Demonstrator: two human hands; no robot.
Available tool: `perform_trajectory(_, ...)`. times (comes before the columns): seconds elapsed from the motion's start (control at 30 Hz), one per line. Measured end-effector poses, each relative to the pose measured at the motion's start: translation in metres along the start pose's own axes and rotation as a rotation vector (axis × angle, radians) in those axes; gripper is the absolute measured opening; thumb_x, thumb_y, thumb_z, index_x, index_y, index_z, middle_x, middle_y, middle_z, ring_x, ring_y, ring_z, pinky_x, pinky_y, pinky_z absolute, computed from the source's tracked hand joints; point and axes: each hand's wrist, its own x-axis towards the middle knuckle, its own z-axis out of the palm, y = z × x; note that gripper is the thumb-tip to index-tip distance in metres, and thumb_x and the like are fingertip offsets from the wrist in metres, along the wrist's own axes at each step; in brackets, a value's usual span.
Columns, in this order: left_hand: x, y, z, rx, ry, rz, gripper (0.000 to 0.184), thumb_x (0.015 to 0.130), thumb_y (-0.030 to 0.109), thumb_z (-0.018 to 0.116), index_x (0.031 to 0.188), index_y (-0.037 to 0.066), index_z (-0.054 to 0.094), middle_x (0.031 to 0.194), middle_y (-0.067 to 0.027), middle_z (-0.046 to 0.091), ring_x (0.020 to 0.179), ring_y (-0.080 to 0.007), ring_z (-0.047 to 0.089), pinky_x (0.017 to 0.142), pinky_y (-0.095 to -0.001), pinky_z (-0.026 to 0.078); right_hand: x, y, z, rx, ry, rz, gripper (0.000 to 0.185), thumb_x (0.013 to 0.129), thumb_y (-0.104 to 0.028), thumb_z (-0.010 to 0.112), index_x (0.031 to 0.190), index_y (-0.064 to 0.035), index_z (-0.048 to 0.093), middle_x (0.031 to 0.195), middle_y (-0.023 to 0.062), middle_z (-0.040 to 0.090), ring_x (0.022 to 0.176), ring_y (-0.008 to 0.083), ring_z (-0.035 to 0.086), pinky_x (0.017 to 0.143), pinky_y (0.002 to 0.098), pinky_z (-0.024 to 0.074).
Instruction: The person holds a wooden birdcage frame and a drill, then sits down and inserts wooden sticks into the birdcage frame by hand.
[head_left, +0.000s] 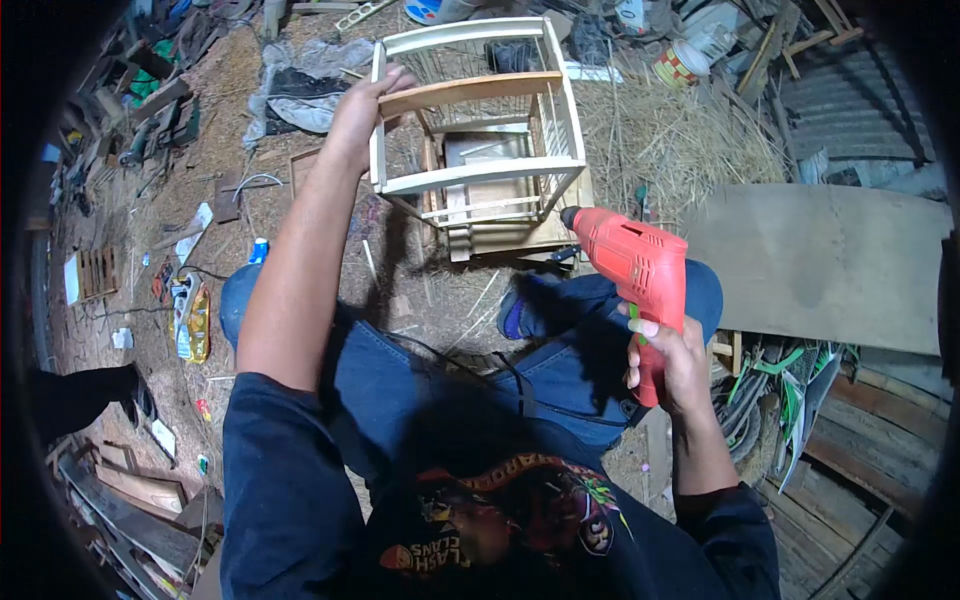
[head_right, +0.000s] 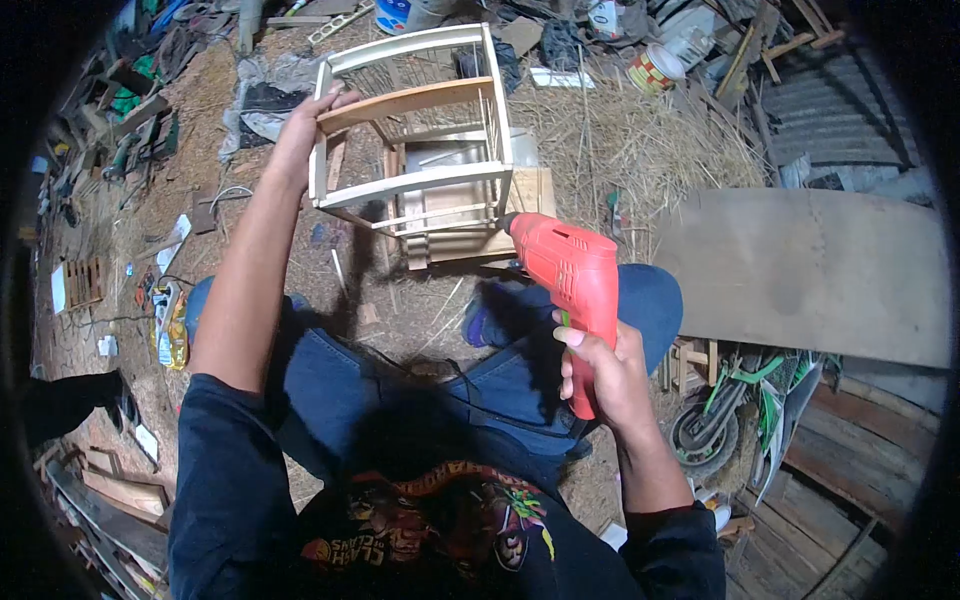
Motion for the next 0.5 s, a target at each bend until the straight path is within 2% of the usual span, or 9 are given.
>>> perform_trajectory(0.07,-0.019,0.012,0.029,-0.036,0.030,0.126,0.048,0.102,0.022,0.056,0.142,-0.002,0.047,0.118,-0.0103,0.072,0.102,-0.0159,0.069,0.087,-0.0294,0.056,0.000,0.000,-0.005,-0.005,0.011,0.013,0.040,0.091,-0.021,0.065,0.119,0.0069,0.062,0.070,0.0076,0.060,0.050,0.0135,0.057,0.046,0.0285,0.0522)
perform_trajectory(0.1,-0.026,0.018,0.041,-0.045,0.026,0.121,0.048,0.102,0.022,0.056,0.142,-0.002,0.047,0.118,-0.0103,0.072,0.102,-0.0159,0.069,0.087,-0.0294,0.056,0.000,0.001,-0.007,-0.007,0.011,0.023,0.040,0.091,-0.021,0.065,0.120,0.0066,0.062,0.070,0.0074,0.060,0.051,0.0135,0.057,0.046,0.0285,0.0521)
perform_trajectory(0.17,-0.035,0.024,0.057,0.010,-0.033,0.193,0.053,0.101,0.015,0.055,0.148,-0.005,0.038,0.121,-0.0143,0.070,0.106,-0.0195,0.070,0.091,-0.0345,0.060,-0.001,0.002,-0.010,-0.004,0.021,0.022,0.040,0.091,-0.020,0.065,0.120,0.0066,0.062,0.070,0.0074,0.060,0.051,0.0134,0.057,0.046,0.0285,0.0519)
perform_trajectory(0.2,-0.031,0.021,0.061,0.001,-0.060,0.231,0.055,0.099,0.010,0.056,0.148,-0.007,0.037,0.122,-0.0175,0.069,0.102,-0.0222,0.071,0.085,-0.0380,0.063,-0.002,0.003,-0.011,0.005,0.026,0.017,0.040,0.091,-0.020,0.065,0.120,0.0066,0.062,0.070,0.0073,0.060,0.050,0.0133,0.057,0.046,0.0284,0.0517)
perform_trajectory(0.27,-0.047,0.030,0.078,-0.019,-0.080,0.257,0.055,0.096,0.005,0.056,0.147,-0.008,0.037,0.118,-0.0182,0.069,0.100,-0.0227,0.071,0.084,-0.0406,0.065,-0.003,0.007,-0.012,0.002,0.043,0.031,0.040,0.091,-0.021,0.065,0.121,0.0066,0.062,0.070,0.0073,0.060,0.050,0.0134,0.057,0.047,0.0284,0.0517)
perform_trajectory(0.47,-0.064,0.044,0.099,0.065,-0.099,0.396,0.056,0.092,-0.003,0.054,0.145,-0.008,0.038,0.112,-0.0176,0.070,0.087,-0.0199,0.072,0.079,-0.0367,0.067,-0.011,0.036,-0.012,0.071,0.038,-0.036,0.044,0.091,-0.023,0.064,0.124,0.0064,0.061,0.070,0.0069,0.061,0.051,0.0144,0.059,0.051,0.0288,0.0518)
perform_trajectory(0.5,-0.069,0.045,0.101,0.055,-0.125,0.403,0.055,0.091,-0.004,0.053,0.145,-0.008,0.038,0.111,-0.0187,0.069,0.089,-0.0223,0.073,0.079,-0.0375,0.068,-0.011,0.045,-0.010,0.095,0.035,-0.065,0.044,0.092,-0.021,0.063,0.125,0.0066,0.060,0.070,0.0070,0.061,0.051,0.0147,0.059,0.051,0.0290,0.0519)
